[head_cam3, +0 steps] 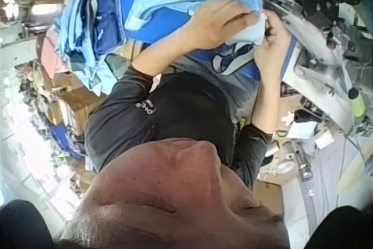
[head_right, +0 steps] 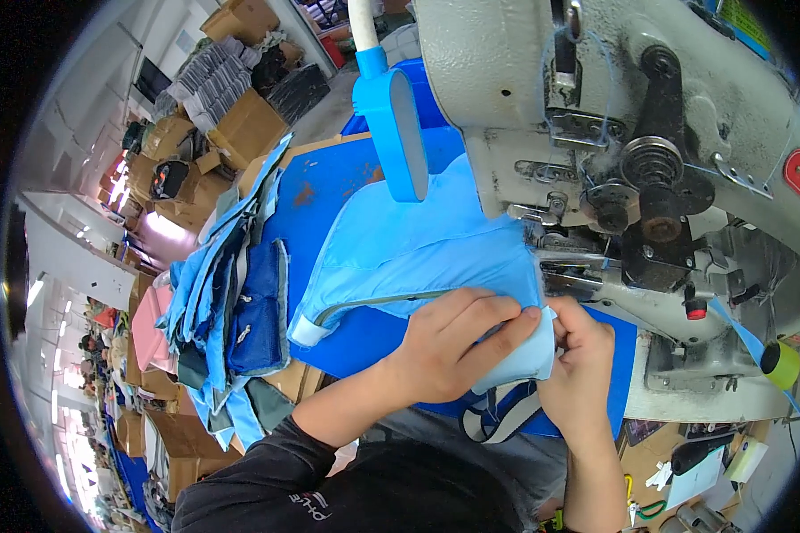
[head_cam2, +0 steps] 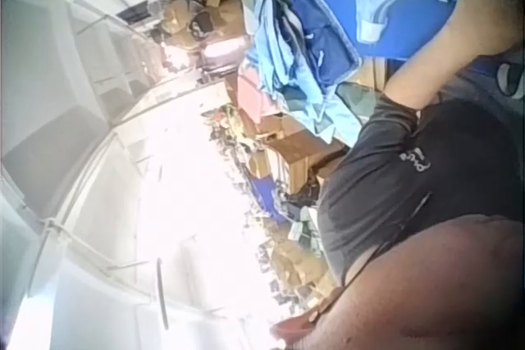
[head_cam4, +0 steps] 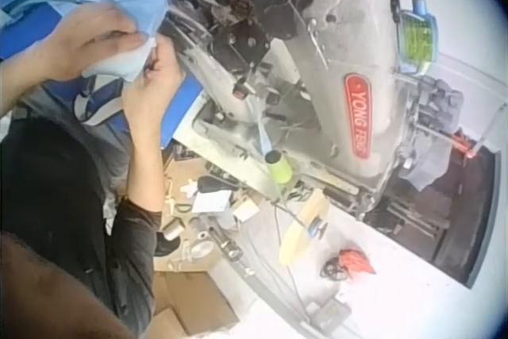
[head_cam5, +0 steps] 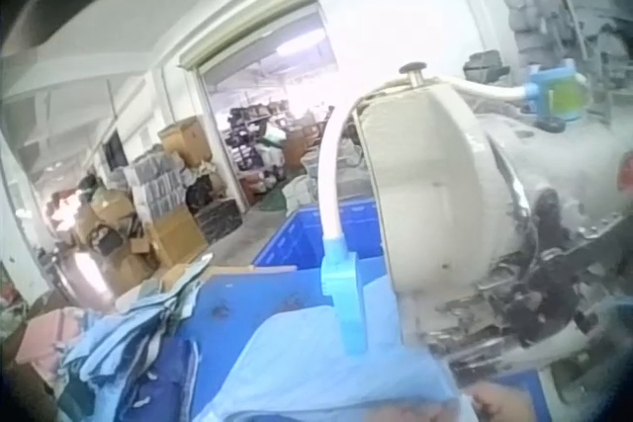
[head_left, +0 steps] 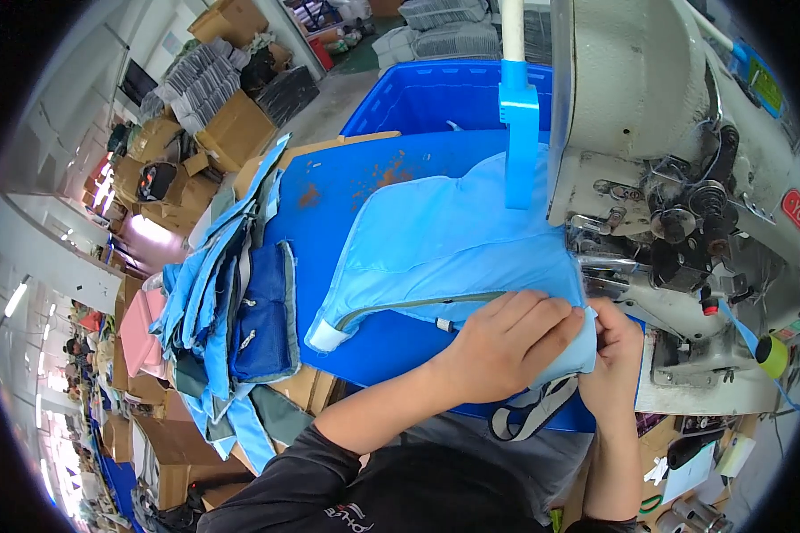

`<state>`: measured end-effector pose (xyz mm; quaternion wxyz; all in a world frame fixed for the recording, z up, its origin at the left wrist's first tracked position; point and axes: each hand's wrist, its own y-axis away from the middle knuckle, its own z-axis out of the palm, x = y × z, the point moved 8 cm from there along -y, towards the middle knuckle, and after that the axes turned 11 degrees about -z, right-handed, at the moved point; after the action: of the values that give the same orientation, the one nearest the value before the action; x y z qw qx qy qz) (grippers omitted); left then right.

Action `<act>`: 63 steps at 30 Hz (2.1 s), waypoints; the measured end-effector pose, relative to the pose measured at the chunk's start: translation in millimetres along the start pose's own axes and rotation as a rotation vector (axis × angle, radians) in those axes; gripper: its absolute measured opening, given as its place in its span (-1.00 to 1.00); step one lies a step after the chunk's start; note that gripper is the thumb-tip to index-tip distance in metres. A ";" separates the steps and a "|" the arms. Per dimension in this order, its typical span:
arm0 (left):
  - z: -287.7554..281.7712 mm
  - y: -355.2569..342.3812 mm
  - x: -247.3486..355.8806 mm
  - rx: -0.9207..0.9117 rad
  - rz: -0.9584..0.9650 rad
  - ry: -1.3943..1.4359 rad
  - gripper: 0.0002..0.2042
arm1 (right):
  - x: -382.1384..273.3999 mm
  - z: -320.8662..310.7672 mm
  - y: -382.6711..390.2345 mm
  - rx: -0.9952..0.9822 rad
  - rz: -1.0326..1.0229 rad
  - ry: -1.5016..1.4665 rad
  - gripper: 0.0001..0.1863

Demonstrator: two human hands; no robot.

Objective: Assembling and sewing components of a blue fabric bag using an industrial sewing machine.

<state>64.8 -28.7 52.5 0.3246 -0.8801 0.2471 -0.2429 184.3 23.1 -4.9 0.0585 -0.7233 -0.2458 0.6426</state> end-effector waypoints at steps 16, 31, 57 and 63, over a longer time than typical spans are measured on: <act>0.7 -19.6 -47.1 -0.081 0.075 0.159 -0.65 | 10.5 14.1 -8.1 0.122 0.191 -0.294 -0.88; 19.0 -15.4 -87.3 -0.304 -0.493 0.768 -0.80 | -2.6 15.4 -4.6 0.116 0.147 -0.341 -0.80; -1.9 -23.7 -35.2 -0.034 0.125 -0.098 -0.63 | 5.9 8.3 -9.4 0.152 0.160 -0.218 -0.89; -11.5 -16.6 -36.3 -0.137 0.011 0.023 -0.58 | 6.4 8.5 -9.5 0.107 0.192 -0.169 -0.93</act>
<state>35.1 -1.3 62.0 0.2620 -0.8961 0.2718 -0.2335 173.8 32.1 -8.3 0.0141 -0.6826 -0.1447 0.7162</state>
